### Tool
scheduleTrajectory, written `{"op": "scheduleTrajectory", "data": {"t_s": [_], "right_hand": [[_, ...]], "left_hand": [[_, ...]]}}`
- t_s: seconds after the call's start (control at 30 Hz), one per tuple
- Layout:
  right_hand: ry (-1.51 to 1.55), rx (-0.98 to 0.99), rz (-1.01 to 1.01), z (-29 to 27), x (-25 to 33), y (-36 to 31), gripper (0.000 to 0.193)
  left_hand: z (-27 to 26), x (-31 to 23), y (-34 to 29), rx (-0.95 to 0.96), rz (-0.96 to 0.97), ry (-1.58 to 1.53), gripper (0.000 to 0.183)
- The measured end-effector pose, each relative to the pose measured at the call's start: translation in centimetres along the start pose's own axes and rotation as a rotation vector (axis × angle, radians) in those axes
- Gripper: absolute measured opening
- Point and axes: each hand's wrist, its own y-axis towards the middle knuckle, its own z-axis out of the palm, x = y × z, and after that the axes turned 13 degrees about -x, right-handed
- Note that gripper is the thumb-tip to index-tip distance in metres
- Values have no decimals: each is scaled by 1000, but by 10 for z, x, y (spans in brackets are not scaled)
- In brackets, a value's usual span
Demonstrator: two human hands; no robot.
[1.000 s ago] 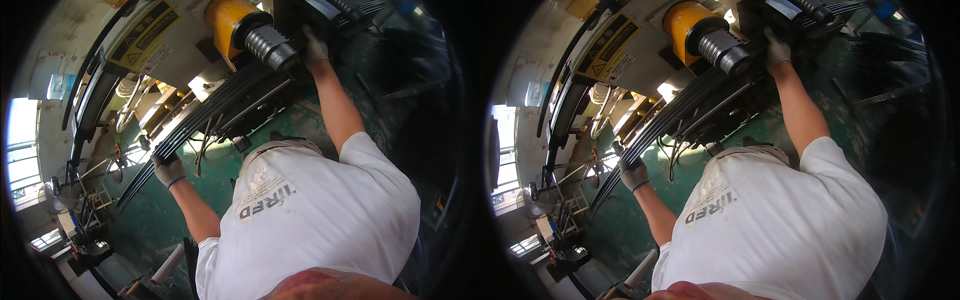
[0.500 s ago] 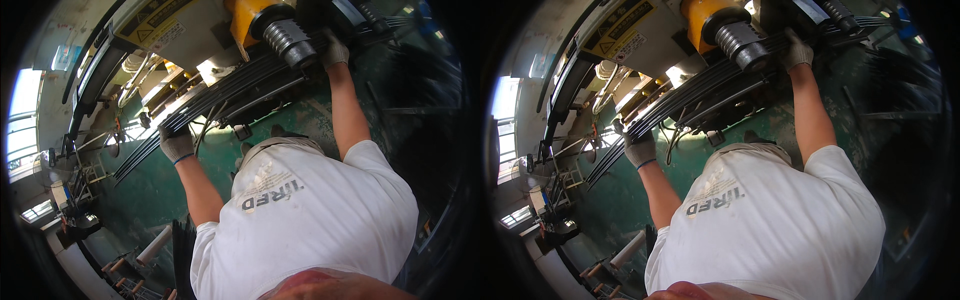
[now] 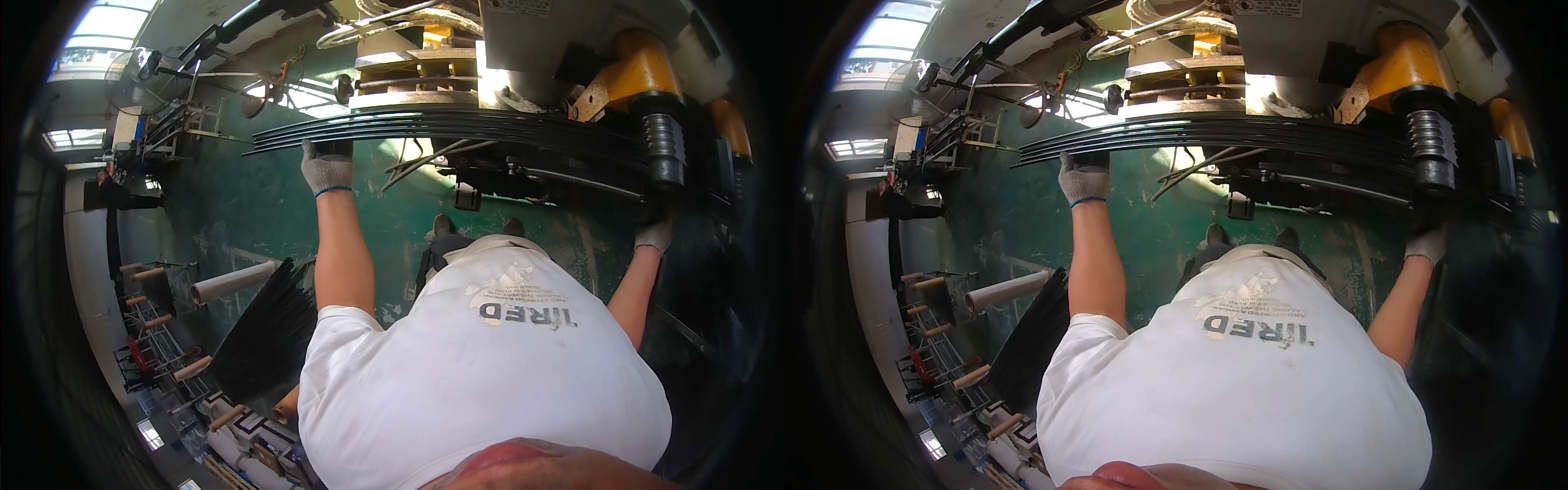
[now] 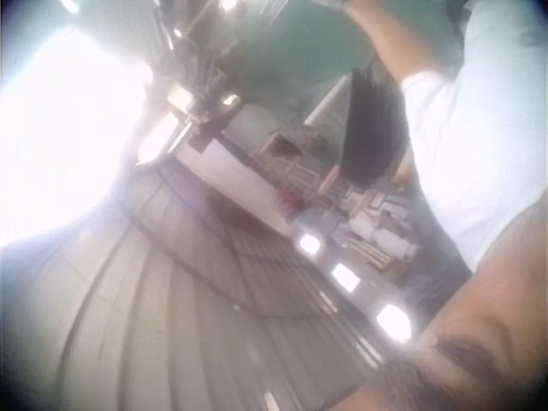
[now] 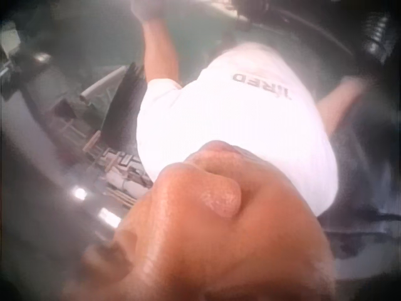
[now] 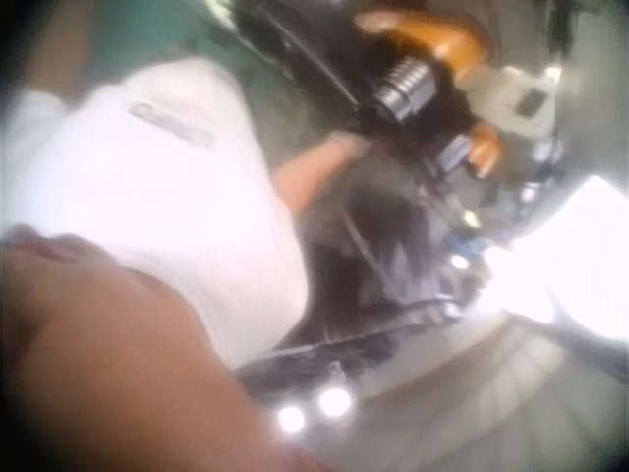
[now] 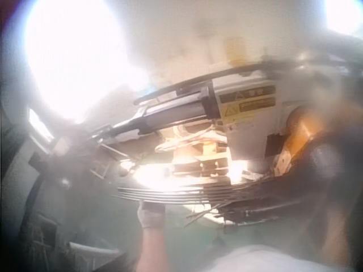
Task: The person picks up a bundle of metal rods from a rack, carries them to a processing machine, and feeds them into the rollers. After processing, the person removes the bundle from the machine and places it back onto the rack.
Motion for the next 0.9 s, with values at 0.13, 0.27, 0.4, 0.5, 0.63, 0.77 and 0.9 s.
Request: {"op": "scheduleTrajectory", "data": {"t_s": [0.13, 0.27, 0.4, 0.5, 0.63, 0.77, 0.9], "right_hand": [[-145, -180, 39, -70, -49, 12, 52], [-248, -361, 17, -118, -105, -18, 60], [-303, -388, 39, -165, -162, -44, 63], [-369, -534, 114, -180, -188, -72, 68], [-408, -511, 108, -202, -198, -73, 79], [-476, -525, 38, -154, -203, -93, 84], [-497, -506, -38, -116, -207, -98, 86]], "left_hand": [[-12, -91, 57, -14, 71, -42, 45], [-13, -170, 98, -144, 232, 159, 46], [-40, -229, 143, -98, 313, 404, 44], [-36, -208, 130, -67, 383, 491, 43], [-42, -193, 113, -33, 390, 576, 44], [-46, -214, 139, -37, 279, 420, 50], [-36, -219, 140, 76, 183, 416, 53]]}}
